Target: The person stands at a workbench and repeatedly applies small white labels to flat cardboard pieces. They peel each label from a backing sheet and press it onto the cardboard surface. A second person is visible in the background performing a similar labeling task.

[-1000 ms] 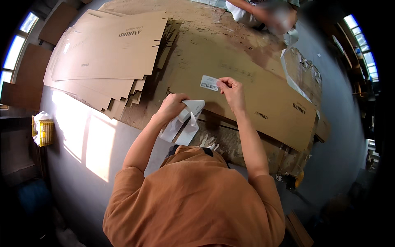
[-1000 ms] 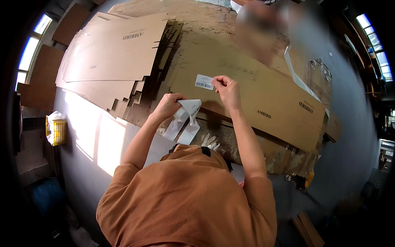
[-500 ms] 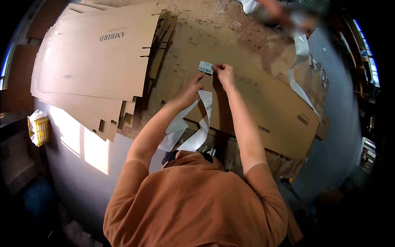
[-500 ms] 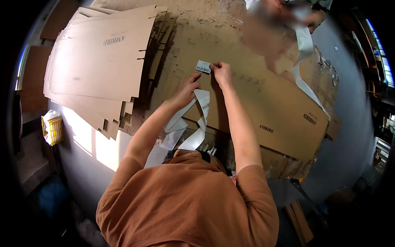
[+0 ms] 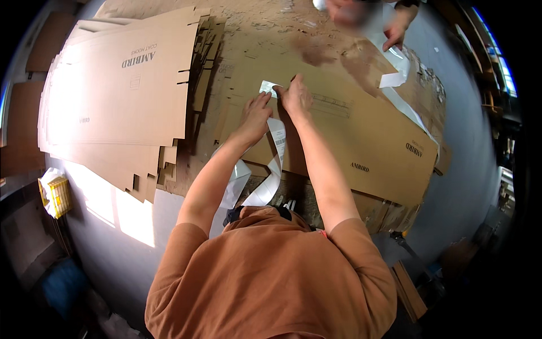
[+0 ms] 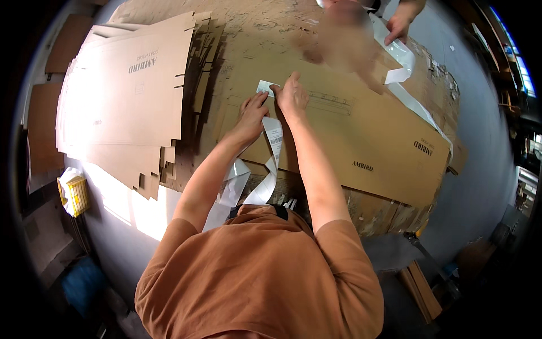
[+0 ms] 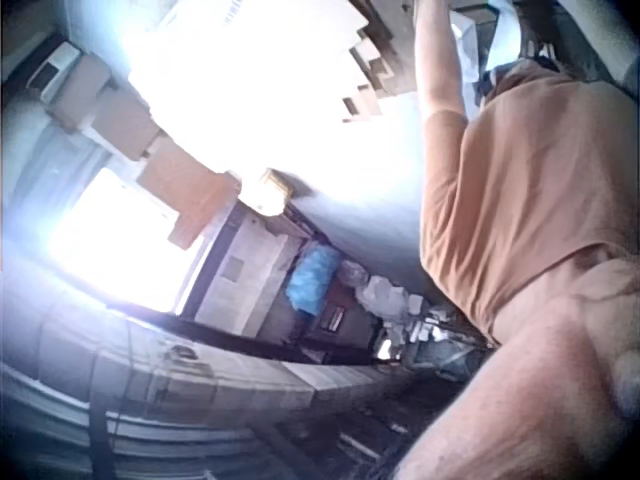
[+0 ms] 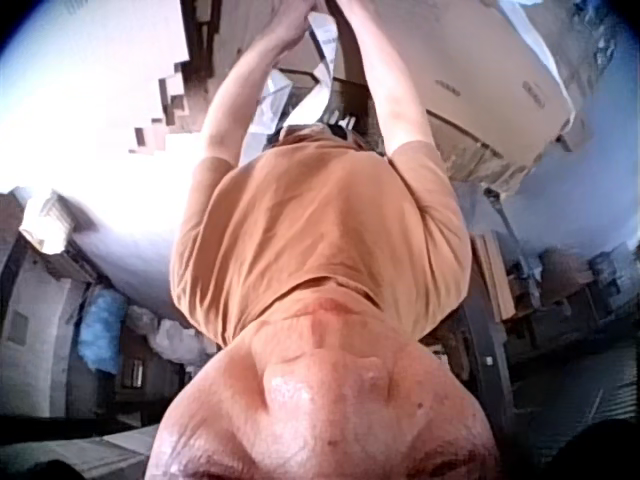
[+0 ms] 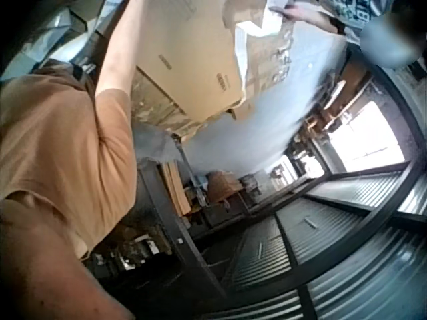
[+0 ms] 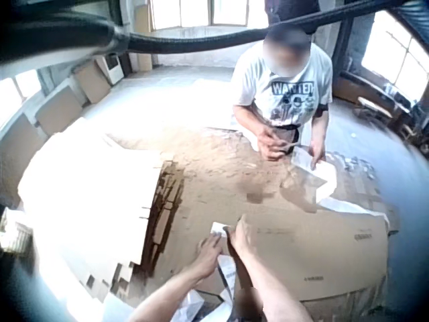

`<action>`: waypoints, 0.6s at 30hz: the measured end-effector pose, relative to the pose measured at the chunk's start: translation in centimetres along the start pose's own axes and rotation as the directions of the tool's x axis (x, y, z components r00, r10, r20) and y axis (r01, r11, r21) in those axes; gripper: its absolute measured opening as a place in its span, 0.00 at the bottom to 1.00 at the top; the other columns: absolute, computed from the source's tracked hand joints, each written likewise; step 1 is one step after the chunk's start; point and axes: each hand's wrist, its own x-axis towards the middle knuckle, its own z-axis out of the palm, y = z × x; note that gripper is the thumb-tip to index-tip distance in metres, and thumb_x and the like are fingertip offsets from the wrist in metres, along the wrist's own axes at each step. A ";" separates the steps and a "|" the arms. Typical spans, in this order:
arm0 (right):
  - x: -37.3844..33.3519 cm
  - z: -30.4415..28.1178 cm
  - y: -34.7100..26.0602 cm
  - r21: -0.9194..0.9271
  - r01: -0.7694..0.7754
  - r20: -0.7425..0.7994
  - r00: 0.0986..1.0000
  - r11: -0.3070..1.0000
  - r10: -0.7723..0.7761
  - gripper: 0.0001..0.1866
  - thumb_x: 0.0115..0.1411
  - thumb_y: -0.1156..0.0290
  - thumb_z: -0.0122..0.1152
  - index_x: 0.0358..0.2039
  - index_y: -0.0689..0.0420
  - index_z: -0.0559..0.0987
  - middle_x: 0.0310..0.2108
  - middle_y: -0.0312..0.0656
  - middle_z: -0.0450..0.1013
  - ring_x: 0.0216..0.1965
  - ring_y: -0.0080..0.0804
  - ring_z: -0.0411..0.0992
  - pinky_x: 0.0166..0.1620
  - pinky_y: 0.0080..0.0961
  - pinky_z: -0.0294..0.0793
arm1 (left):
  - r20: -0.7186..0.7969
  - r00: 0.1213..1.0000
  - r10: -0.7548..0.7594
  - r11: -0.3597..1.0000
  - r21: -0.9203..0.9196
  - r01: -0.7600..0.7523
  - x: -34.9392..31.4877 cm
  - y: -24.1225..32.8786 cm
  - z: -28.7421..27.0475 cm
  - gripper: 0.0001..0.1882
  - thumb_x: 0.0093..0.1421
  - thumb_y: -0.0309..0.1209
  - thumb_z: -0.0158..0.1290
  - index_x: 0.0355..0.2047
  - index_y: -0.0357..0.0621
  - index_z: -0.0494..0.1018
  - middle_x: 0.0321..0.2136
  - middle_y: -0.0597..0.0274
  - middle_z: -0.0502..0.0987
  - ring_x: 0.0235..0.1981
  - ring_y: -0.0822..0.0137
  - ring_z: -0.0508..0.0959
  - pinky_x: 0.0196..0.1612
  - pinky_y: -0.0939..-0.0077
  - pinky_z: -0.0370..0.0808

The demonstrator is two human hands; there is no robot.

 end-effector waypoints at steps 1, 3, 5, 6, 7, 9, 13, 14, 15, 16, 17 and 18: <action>-0.2 -0.1 0.6 0.021 0.006 0.002 1.000 1.000 -0.006 0.23 0.53 0.60 0.64 0.41 0.61 0.66 0.30 0.57 0.75 0.35 0.56 0.74 0.37 0.48 0.72 | -0.003 1.000 -0.006 1.000 -0.024 0.006 -0.4 -0.1 0.0 0.06 0.47 0.17 0.49 0.27 0.37 0.71 0.58 0.41 0.61 0.63 0.47 0.56 0.63 0.54 0.52; 0.0 -0.4 4.8 0.050 -0.028 -0.048 0.998 0.998 0.031 0.21 0.56 0.61 0.60 0.40 0.62 0.64 0.27 0.57 0.75 0.34 0.56 0.75 0.37 0.50 0.71 | 0.013 0.999 0.049 0.995 -0.093 -0.048 -0.3 -0.1 0.7 0.06 0.47 0.17 0.49 0.27 0.37 0.71 0.58 0.41 0.62 0.62 0.45 0.57 0.62 0.54 0.53; -1.8 -1.1 9.6 0.146 -0.045 -0.170 0.983 0.988 0.070 0.14 0.57 0.62 0.58 0.37 0.58 0.69 0.26 0.52 0.75 0.33 0.55 0.74 0.35 0.48 0.71 | 0.014 0.997 0.075 0.975 -0.209 -0.071 -1.6 0.6 0.4 0.08 0.47 0.18 0.48 0.29 0.34 0.71 0.52 0.38 0.68 0.55 0.39 0.64 0.57 0.55 0.62; -3.3 -2.6 11.6 0.195 -0.086 -0.164 0.979 0.977 0.119 0.14 0.57 0.62 0.58 0.36 0.57 0.70 0.27 0.51 0.75 0.34 0.54 0.74 0.37 0.47 0.71 | 0.027 0.997 0.072 0.973 -0.223 -0.064 -2.7 1.2 0.1 0.09 0.47 0.19 0.50 0.31 0.32 0.71 0.49 0.37 0.70 0.51 0.39 0.68 0.53 0.56 0.67; -5.3 -5.0 13.3 0.254 -0.160 -0.172 0.963 0.954 0.207 0.14 0.56 0.60 0.59 0.36 0.56 0.73 0.30 0.49 0.75 0.36 0.52 0.73 0.40 0.42 0.71 | 0.033 0.999 -0.005 0.972 -0.234 0.013 -4.0 2.5 0.1 0.07 0.48 0.19 0.49 0.30 0.32 0.71 0.48 0.38 0.71 0.49 0.42 0.71 0.51 0.59 0.69; -9.0 -7.0 21.7 0.208 -0.133 -0.370 0.906 0.969 0.203 0.15 0.57 0.61 0.58 0.39 0.57 0.73 0.32 0.49 0.75 0.37 0.51 0.73 0.41 0.42 0.71 | 0.052 0.999 0.001 0.964 -0.264 0.013 -6.0 5.0 0.6 0.06 0.49 0.17 0.48 0.29 0.32 0.70 0.48 0.42 0.72 0.47 0.44 0.73 0.49 0.62 0.71; -17.4 -15.0 36.6 0.072 -0.573 -0.430 0.721 0.816 0.544 0.20 0.60 0.64 0.54 0.50 0.58 0.67 0.48 0.54 0.68 0.49 0.50 0.68 0.49 0.45 0.70 | 0.122 0.991 0.060 0.956 -0.293 -0.022 -8.4 9.5 3.9 0.05 0.49 0.17 0.51 0.28 0.33 0.69 0.47 0.43 0.73 0.50 0.46 0.72 0.51 0.60 0.69; -19.1 -17.0 40.0 0.062 -0.624 -0.474 0.669 0.779 0.573 0.21 0.59 0.64 0.54 0.51 0.59 0.66 0.50 0.54 0.66 0.52 0.50 0.65 0.54 0.46 0.65 | 0.102 0.989 0.103 0.968 -0.238 -0.077 -8.8 10.1 5.0 0.05 0.49 0.17 0.51 0.28 0.33 0.69 0.48 0.43 0.73 0.52 0.44 0.70 0.53 0.59 0.68; -20.5 -18.5 43.4 0.050 -0.690 -0.509 0.605 0.722 0.613 0.23 0.59 0.64 0.55 0.52 0.60 0.65 0.53 0.52 0.64 0.56 0.50 0.61 0.57 0.49 0.59 | 0.084 0.986 0.145 0.975 -0.182 -0.128 -9.2 10.9 6.0 0.05 0.49 0.17 0.51 0.28 0.33 0.69 0.48 0.42 0.72 0.54 0.42 0.68 0.55 0.57 0.66; -21.4 -20.2 45.1 0.069 -0.743 -0.496 0.553 0.666 0.669 0.26 0.59 0.64 0.56 0.55 0.60 0.64 0.55 0.51 0.62 0.59 0.49 0.57 0.60 0.51 0.54 | 0.102 0.987 0.123 0.985 -0.135 -0.109 -9.4 11.7 6.5 0.05 0.50 0.17 0.51 0.28 0.33 0.69 0.50 0.42 0.71 0.57 0.39 0.65 0.58 0.54 0.63; -22.3 -21.1 47.9 0.042 -0.772 -0.512 0.528 0.634 0.678 0.28 0.59 0.63 0.56 0.57 0.59 0.62 0.56 0.51 0.60 0.60 0.48 0.55 0.60 0.49 0.53 | 0.098 0.988 0.119 0.989 -0.095 -0.110 -9.6 12.1 7.0 0.05 0.50 0.17 0.51 0.28 0.33 0.69 0.50 0.42 0.71 0.57 0.39 0.64 0.58 0.54 0.63; -22.7 -22.1 50.0 0.065 -0.790 -0.487 0.508 0.610 0.710 0.29 0.59 0.63 0.56 0.58 0.59 0.61 0.57 0.51 0.59 0.61 0.47 0.54 0.61 0.49 0.53 | 0.089 0.990 0.109 0.993 -0.053 -0.104 -9.8 12.2 7.5 0.04 0.50 0.17 0.51 0.28 0.33 0.69 0.50 0.42 0.71 0.57 0.38 0.64 0.58 0.54 0.63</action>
